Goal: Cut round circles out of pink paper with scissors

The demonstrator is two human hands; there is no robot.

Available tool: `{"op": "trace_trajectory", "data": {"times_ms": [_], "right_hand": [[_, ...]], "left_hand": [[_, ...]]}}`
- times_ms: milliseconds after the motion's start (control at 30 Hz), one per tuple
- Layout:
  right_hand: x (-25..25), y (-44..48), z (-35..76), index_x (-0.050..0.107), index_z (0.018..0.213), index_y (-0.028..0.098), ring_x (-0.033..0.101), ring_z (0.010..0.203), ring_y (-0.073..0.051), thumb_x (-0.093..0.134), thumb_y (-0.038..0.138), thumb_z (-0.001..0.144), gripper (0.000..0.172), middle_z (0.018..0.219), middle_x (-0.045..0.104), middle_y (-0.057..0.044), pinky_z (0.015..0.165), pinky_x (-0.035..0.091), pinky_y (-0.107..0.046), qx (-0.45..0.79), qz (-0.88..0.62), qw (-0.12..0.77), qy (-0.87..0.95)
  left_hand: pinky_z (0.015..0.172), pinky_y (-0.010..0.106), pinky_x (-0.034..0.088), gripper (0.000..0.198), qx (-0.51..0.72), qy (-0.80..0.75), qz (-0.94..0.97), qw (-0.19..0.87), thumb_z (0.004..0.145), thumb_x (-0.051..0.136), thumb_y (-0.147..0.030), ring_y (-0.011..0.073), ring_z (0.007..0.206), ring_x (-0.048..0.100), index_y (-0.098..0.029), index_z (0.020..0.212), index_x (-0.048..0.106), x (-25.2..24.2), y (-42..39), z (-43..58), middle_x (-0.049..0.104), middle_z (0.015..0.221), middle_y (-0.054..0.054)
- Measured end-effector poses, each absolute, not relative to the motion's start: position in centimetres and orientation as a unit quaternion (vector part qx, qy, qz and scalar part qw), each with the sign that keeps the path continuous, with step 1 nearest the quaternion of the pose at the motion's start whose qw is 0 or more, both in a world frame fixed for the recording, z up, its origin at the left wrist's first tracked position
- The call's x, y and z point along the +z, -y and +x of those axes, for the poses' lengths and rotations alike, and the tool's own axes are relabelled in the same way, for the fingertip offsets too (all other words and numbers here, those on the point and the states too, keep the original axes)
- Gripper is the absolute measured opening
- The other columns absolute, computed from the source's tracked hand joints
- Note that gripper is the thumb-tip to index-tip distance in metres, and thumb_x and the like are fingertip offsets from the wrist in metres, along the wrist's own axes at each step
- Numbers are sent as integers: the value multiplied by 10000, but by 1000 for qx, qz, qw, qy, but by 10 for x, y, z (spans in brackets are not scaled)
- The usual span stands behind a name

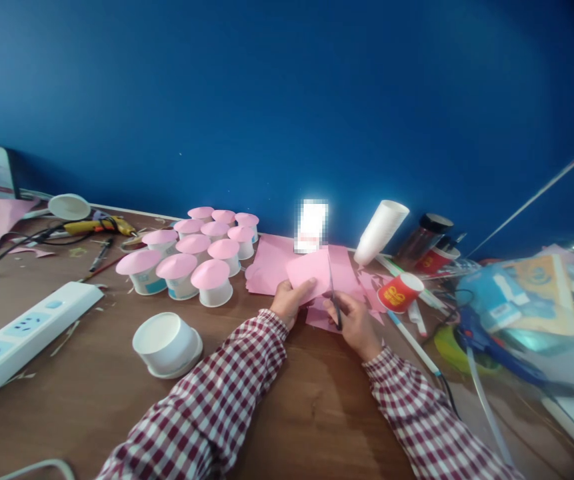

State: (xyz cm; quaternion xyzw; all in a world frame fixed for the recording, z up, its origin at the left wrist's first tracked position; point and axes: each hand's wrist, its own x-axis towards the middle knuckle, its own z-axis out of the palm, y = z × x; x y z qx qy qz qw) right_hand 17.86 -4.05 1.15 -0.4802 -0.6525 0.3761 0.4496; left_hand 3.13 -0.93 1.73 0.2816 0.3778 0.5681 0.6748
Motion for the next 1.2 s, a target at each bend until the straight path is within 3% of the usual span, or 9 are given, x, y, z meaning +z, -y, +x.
{"op": "trace_trajectory", "data": {"times_ms": [633, 1200], "right_hand": [[12, 40, 179, 638, 1030, 133, 524, 510, -135, 603, 494, 782, 439, 642, 589, -22, 457, 456, -242, 370, -489, 446, 652], [14, 40, 180, 629, 1017, 138, 475, 498, -121, 601, 417, 805, 352, 576, 498, 20, 468, 438, -232, 378, -489, 433, 656]], "left_hand": [[492, 233, 453, 360, 577, -367, 291, 669, 586, 784, -328, 128, 578, 572, -75, 804, 650, 13, 7, 32, 636, 693, 75], [447, 228, 415, 366, 581, -375, 295, 659, 591, 779, -340, 103, 498, 529, -71, 786, 625, 11, 5, 32, 600, 625, 42]]}}
